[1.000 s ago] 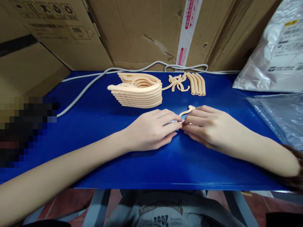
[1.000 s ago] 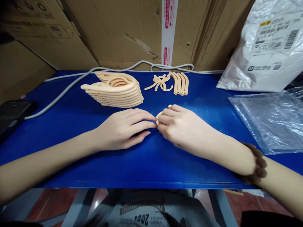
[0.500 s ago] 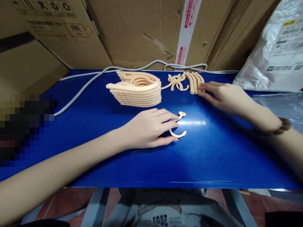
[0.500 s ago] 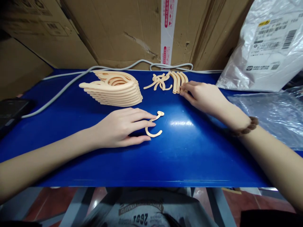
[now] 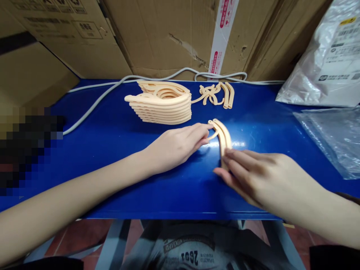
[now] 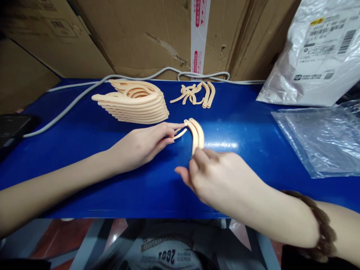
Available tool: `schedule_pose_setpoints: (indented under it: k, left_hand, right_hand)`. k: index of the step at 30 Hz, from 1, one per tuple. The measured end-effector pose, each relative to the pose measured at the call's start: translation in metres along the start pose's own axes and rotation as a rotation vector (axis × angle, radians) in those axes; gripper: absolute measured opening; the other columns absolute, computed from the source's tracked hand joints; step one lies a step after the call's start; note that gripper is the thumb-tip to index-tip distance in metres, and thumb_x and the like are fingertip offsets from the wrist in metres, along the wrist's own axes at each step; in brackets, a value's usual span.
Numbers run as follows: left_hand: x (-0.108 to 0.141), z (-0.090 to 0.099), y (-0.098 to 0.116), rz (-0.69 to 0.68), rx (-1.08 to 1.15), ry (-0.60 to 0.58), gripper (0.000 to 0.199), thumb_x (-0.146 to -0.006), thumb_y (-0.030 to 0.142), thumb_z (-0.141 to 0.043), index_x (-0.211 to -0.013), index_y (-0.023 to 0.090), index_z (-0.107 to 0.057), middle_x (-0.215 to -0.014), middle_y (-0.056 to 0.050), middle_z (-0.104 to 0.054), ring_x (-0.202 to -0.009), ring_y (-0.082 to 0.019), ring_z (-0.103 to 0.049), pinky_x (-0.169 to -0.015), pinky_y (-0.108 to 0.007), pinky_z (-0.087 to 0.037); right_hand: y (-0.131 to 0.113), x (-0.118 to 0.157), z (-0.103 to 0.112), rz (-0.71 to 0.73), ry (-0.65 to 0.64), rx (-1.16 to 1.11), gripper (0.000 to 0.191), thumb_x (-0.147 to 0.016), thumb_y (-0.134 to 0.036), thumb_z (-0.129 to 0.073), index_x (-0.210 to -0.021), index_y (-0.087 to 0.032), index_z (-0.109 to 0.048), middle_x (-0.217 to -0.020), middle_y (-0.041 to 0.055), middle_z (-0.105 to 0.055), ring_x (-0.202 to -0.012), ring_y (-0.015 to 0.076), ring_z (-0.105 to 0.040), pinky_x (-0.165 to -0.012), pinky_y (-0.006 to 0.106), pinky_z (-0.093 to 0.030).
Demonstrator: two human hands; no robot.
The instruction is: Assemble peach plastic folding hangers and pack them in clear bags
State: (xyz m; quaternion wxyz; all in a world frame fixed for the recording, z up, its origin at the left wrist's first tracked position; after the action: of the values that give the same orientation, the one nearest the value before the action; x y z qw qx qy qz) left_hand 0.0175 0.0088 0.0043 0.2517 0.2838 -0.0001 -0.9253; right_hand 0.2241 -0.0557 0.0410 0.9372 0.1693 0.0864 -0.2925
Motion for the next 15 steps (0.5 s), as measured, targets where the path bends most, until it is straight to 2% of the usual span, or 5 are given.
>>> schedule_pose_setpoints:
  k: [4, 7, 9, 13, 15]
  left_hand:
    - [-0.001, -0.001, -0.005, 0.025, 0.039, 0.002, 0.020, -0.112, 0.026, -0.038, -0.112, 0.014, -0.055, -0.122, -0.013, -0.074, -0.108, -0.020, -0.075, -0.087, -0.030, -0.061]
    - [-0.001, -0.003, -0.007, 0.013, 0.048, -0.006, 0.020, -0.112, 0.025, -0.039, -0.112, 0.014, -0.055, -0.120, -0.014, -0.073, -0.107, -0.021, -0.074, -0.086, -0.031, -0.060]
    - [0.000, -0.004, -0.007, 0.017, 0.058, -0.011, 0.019, -0.112, 0.025, -0.040, -0.114, 0.014, -0.055, -0.121, -0.013, -0.073, -0.108, -0.021, -0.073, -0.088, -0.031, -0.060]
    - [-0.001, -0.005, -0.005, 0.013, 0.050, -0.037, 0.020, -0.112, 0.028, -0.040, -0.115, 0.015, -0.055, -0.120, -0.012, -0.072, -0.109, -0.021, -0.071, -0.089, -0.033, -0.059]
    - [-0.001, -0.004, -0.005, 0.008, 0.042, -0.057, 0.020, -0.112, 0.027, -0.041, -0.113, 0.014, -0.056, -0.120, -0.012, -0.072, -0.108, -0.022, -0.070, -0.090, -0.035, -0.059]
  right_hand:
    - [0.001, -0.004, -0.009, 0.118, 0.090, -0.227, 0.034, -0.107, -0.025, -0.047, -0.097, -0.013, -0.077, -0.092, 0.0095, -0.077, -0.076, 0.0176, -0.073, -0.063, 0.029, -0.053]
    - [0.012, -0.010, -0.016, 0.173, 0.112, -0.350, 0.029, -0.107, -0.024, -0.048, -0.104, -0.016, -0.075, -0.095, 0.0071, -0.077, -0.083, 0.0152, -0.073, -0.071, 0.027, -0.055]
    - [0.023, -0.013, -0.018, 0.167, 0.148, -0.415, 0.027, -0.107, -0.024, -0.049, -0.100, -0.017, -0.074, -0.091, 0.0051, -0.077, -0.079, 0.0135, -0.072, -0.070, 0.025, -0.054]
    - [0.049, -0.018, -0.023, -0.050, 0.222, -0.479, 0.022, -0.105, -0.024, -0.054, -0.091, -0.019, -0.071, -0.078, 0.0013, -0.074, -0.067, 0.0120, -0.068, -0.063, 0.024, -0.050]
    - [0.060, -0.020, -0.029, -0.181, 0.258, -0.511, 0.020, -0.103, -0.027, -0.056, -0.094, -0.021, -0.072, -0.082, 0.0017, -0.075, -0.070, 0.0135, -0.068, -0.066, 0.026, -0.051]
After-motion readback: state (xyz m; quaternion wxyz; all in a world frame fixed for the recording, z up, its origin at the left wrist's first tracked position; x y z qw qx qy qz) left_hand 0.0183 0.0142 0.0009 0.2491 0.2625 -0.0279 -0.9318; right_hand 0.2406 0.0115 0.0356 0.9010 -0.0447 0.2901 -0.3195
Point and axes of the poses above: each hand's wrist, its own x-axis away from the middle knuckle, its own z-axis out of the back of the hand, y = z × x, the point moved 2 cm from there along -x, towards the middle knuckle
